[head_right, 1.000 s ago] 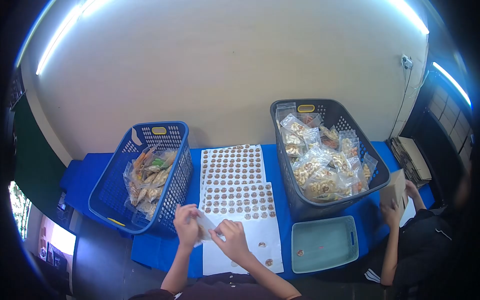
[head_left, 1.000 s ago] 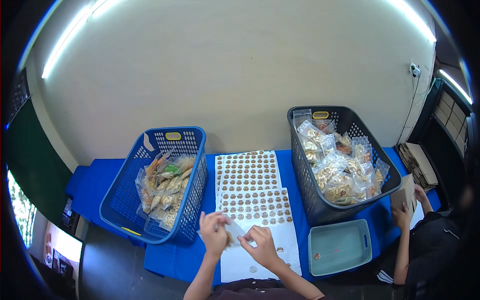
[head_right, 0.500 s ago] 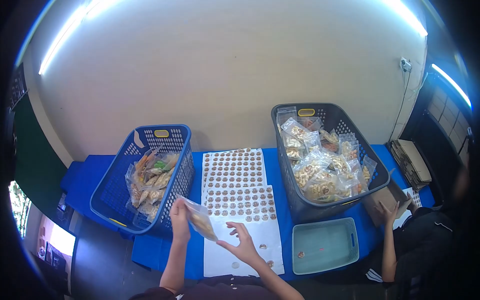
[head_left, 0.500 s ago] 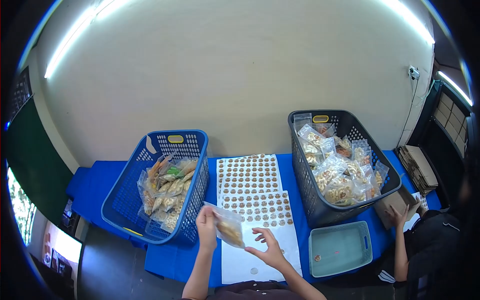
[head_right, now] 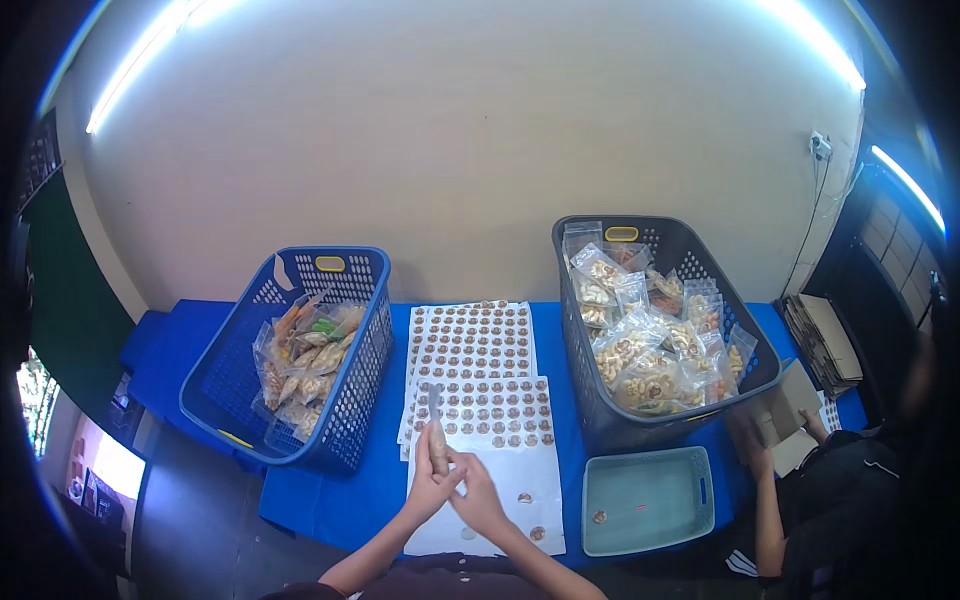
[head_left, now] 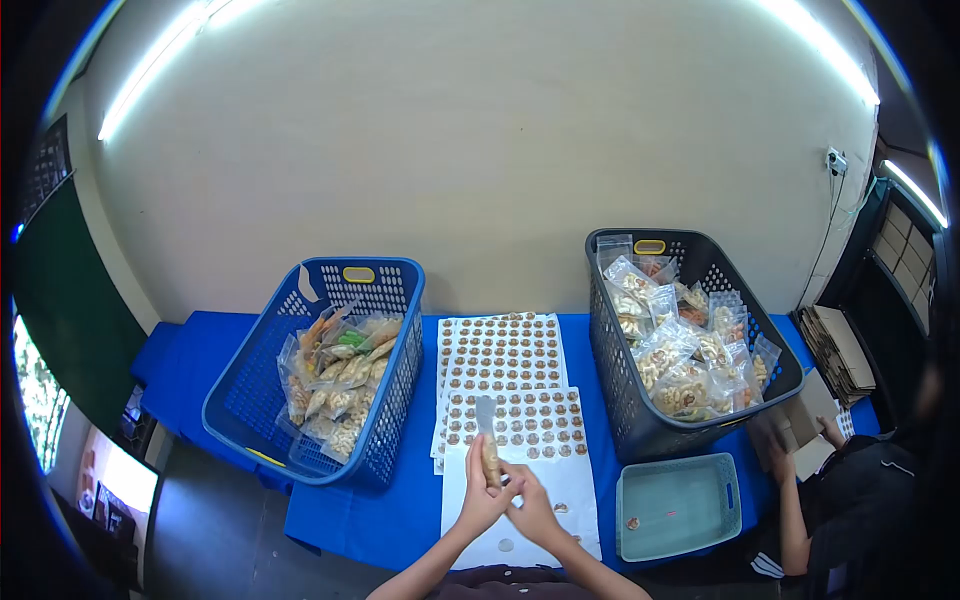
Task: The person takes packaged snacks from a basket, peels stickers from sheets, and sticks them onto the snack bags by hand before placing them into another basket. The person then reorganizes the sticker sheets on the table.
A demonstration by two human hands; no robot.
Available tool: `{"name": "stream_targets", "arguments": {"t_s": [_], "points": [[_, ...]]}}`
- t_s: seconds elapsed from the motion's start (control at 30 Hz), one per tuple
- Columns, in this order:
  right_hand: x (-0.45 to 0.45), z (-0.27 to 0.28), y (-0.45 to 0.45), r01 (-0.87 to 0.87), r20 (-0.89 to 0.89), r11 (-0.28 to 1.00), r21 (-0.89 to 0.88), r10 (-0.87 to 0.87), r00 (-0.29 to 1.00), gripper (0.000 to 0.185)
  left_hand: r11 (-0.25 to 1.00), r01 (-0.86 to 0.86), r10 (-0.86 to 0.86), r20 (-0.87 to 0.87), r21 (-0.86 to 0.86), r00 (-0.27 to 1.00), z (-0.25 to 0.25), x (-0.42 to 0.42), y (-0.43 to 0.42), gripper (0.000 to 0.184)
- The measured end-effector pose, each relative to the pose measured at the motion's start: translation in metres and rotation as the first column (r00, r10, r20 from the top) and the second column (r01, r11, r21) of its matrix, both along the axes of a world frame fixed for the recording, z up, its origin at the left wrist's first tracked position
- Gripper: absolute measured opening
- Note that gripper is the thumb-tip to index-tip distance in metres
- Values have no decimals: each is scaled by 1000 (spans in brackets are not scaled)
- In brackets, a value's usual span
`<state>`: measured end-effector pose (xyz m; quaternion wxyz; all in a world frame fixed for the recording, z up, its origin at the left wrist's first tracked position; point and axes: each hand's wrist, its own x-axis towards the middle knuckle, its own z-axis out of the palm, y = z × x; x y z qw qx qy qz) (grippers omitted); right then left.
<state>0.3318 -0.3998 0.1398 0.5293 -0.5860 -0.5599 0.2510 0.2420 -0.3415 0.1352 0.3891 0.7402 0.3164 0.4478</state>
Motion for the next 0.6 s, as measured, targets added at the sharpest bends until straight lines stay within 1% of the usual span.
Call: {"name": "stream_targets", "arguments": {"t_s": [0.03,0.07,0.1,0.13,0.17,0.23,0.27,0.37,0.43,0.5,0.53,0.6], "points": [[0,0,0,-24,29,1000,20,23,999,45,985,62,-45,103,-162,994,1,-1,1,66],[0,-1,-1,-47,58,998,40,44,997,46,940,138,-73,211,-313,975,3,-3,4,65],[0,0,-1,-70,88,996,59,64,994,47,866,226,-81,320,-446,944,5,-5,6,65],[7,3,-2,-94,209,994,50,81,975,49,885,204,-59,334,-419,941,1,-4,11,57],[15,6,-4,-132,69,991,-16,133,989,50,813,241,-33,372,-529,928,1,-7,15,53],[26,11,-7,-233,-220,964,-125,202,954,52,629,319,33,434,-709,900,2,-14,25,45],[30,-5,-5,-125,-260,985,-120,90,962,48,602,355,80,496,-716,865,-1,-13,28,38],[32,-5,-8,40,-389,977,-211,-121,913,47,431,449,139,549,-783,824,22,-17,20,37],[35,-7,-9,-139,-575,963,-231,-20,818,41,417,472,67,544,-777,836,14,-14,18,37],[36,-9,-10,-315,-740,925,-211,60,670,35,412,489,-17,530,-769,848,6,-13,16,39],[36,-8,-10,-254,-707,947,-198,41,706,33,374,504,-35,532,-778,846,12,-13,16,38],[37,-4,-10,-130,-639,978,-165,-6,769,30,474,510,-127,518,-717,846,14,-11,15,37]]}}
